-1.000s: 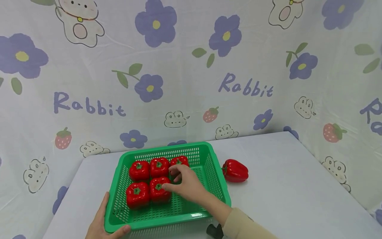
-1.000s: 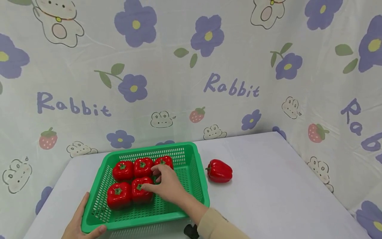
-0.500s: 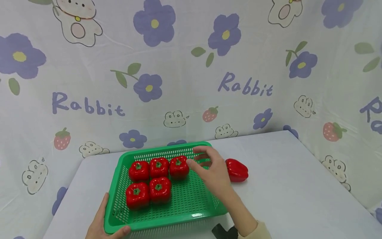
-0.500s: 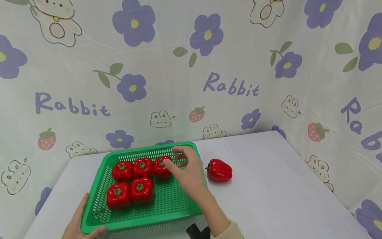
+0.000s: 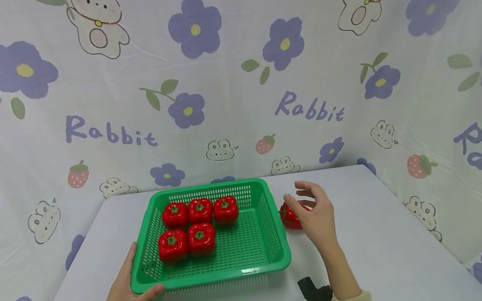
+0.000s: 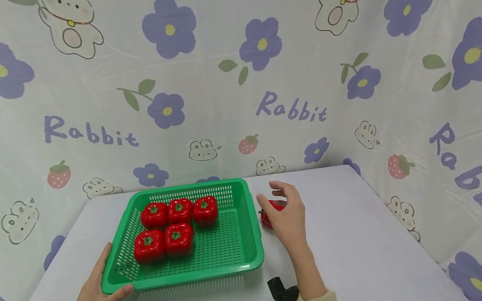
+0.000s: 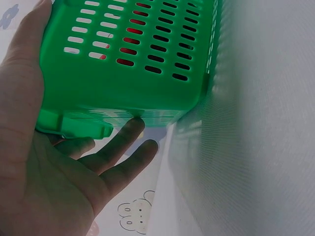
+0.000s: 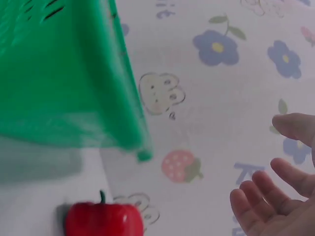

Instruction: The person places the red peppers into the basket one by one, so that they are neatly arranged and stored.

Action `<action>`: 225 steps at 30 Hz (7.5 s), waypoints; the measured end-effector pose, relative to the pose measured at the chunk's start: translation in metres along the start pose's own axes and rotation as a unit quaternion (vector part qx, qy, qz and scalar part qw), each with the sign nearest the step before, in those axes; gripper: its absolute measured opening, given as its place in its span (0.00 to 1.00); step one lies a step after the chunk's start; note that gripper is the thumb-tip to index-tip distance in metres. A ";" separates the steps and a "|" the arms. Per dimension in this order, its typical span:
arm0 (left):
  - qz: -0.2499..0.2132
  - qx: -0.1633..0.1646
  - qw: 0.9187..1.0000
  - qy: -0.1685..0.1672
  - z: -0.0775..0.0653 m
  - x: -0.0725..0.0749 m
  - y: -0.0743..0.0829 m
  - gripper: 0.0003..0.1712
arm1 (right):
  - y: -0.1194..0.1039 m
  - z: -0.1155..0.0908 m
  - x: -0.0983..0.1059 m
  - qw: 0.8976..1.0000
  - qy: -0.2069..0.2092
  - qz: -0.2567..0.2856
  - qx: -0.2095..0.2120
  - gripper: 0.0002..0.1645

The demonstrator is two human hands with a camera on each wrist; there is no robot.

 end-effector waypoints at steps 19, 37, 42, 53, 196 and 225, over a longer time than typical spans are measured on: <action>0.004 -0.067 0.998 0.007 0.000 0.005 0.009 0.68 | 0.082 0.001 -0.005 0.982 -0.146 -0.112 -0.026 0.41; 0.020 -0.081 0.996 0.017 -0.003 0.007 0.011 0.68 | 0.117 -0.001 -0.019 0.972 -0.198 -0.121 -0.036 0.46; -0.006 -0.065 0.998 0.017 -0.003 0.006 0.011 0.68 | 0.122 -0.004 -0.024 0.970 -0.204 -0.129 -0.027 0.46; 0.003 -0.052 0.998 0.018 -0.003 0.005 0.010 0.70 | 0.126 -0.006 -0.026 0.971 -0.197 -0.135 -0.025 0.47; 0.030 -0.100 0.994 0.035 -0.002 0.008 0.012 0.67 | 0.025 -0.063 -0.135 0.922 -0.366 -0.004 -0.129 0.39; -0.050 0.011 0.999 -0.005 -0.003 0.004 -0.002 0.69 | 0.024 -0.067 -0.137 0.924 -0.366 -0.018 -0.109 0.41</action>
Point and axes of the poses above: each hand's wrist, its own z-axis towards the middle knuckle, its own x-axis out of the back of the hand, y = z × x, the point moved 7 cm from there along z, towards the middle knuckle, and after that the axes turned 15 degrees about y, right-handed, at the moved point
